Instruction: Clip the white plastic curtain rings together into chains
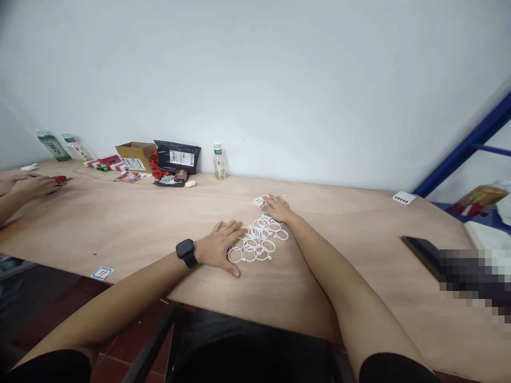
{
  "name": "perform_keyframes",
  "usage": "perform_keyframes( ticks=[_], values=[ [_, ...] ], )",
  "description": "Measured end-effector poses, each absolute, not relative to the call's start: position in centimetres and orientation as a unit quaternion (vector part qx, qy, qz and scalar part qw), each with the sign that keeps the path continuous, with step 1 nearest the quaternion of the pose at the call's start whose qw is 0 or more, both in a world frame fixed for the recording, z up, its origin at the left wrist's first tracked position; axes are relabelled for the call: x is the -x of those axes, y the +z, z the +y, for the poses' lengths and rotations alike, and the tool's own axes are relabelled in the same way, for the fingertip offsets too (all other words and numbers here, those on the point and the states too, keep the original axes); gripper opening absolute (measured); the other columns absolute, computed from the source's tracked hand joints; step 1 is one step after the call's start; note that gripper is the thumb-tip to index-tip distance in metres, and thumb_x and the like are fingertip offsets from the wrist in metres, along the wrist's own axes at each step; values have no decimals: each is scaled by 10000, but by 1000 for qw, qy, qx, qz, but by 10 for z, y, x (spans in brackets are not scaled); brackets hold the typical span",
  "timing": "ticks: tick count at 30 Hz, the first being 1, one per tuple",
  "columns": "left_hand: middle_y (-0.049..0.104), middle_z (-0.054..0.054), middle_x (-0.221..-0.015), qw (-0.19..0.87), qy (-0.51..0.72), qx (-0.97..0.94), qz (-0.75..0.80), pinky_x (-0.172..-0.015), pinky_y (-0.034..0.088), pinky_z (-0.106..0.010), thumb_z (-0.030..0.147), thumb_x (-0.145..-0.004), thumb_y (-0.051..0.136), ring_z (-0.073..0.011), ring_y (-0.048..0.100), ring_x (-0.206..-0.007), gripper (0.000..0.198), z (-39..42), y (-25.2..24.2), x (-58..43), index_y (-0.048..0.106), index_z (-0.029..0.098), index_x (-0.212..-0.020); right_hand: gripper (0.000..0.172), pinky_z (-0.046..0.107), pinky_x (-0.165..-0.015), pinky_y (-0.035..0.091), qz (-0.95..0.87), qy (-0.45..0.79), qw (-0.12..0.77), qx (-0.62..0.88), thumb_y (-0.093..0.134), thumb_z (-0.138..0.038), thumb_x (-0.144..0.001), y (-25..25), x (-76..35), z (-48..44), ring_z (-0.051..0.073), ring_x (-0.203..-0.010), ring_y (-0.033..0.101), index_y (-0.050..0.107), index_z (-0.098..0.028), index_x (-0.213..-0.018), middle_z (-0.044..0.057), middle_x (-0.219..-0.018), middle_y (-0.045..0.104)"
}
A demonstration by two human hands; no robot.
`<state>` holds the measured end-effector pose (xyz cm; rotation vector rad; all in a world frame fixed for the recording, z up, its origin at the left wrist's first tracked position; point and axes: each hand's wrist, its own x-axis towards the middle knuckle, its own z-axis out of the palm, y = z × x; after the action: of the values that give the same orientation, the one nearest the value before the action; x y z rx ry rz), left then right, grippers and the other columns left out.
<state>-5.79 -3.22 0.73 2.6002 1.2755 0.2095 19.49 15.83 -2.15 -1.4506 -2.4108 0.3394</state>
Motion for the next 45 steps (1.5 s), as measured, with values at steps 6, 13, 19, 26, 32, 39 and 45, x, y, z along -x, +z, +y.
perform_keyframes(
  ticks=[6,13,19,26,32,39,45],
  values=[
    [120,-183,-1582,107,107,-878,454,-1127,61,-642,831,-580,597,-412,122,-1446,1217,-33,2,44,124,230,-1526,485,500,-1131,277,-887,137,152,414,479,-494,-922,-20,-190,137,285,-1374,376,556,-246,-1332,94,-1462,452],
    [72,-189,-1585,120,99,-862,482,-1096,78,-688,886,-560,531,-421,97,-1446,1262,-25,0,25,92,207,-1529,626,461,-1151,281,-903,221,134,344,442,-591,-907,-4,-223,79,271,-1394,344,443,-242,-1428,73,-1501,396],
    [149,-178,-1579,110,95,-861,488,-1107,119,-656,869,-581,535,-410,142,-1441,1205,-10,-3,18,155,210,-1516,1136,546,-1166,174,-905,171,110,374,696,-699,-641,-18,-241,56,365,-1448,156,167,-237,-1535,121,-1583,177],
    [184,-176,-1572,93,95,-853,505,-1111,144,-631,833,-649,519,-388,152,-1444,1104,28,-9,7,190,211,-1499,905,555,-1153,187,-894,143,119,407,507,-698,-810,-26,-220,83,367,-1442,180,197,-239,-1525,114,-1575,223],
    [219,-186,-1560,81,107,-825,548,-1114,142,-620,811,-703,482,-367,189,-1437,1025,68,-9,1,215,200,-1481,766,544,-1137,225,-852,90,175,485,475,-635,-863,-30,-209,116,367,-1421,240,319,-202,-1475,145,-1527,331],
    [322,-196,-1511,51,137,-810,568,-1106,103,-635,807,-691,505,-378,275,-1389,979,87,-5,2,323,188,-1426,422,498,-1083,326,-840,6,294,456,499,-482,-903,-16,-220,110,300,-1309,405,611,-222,-1217,123,-1355,524],
    [476,-122,-1414,25,244,-818,520,-1127,146,-543,659,-778,576,-307,372,-1333,715,73,6,14,460,226,-1336,225,513,-1062,329,-893,-2,254,371,618,-357,-819,-7,-223,83,302,-1268,421,711,-255,-996,86,-1300,560]
  ],
)
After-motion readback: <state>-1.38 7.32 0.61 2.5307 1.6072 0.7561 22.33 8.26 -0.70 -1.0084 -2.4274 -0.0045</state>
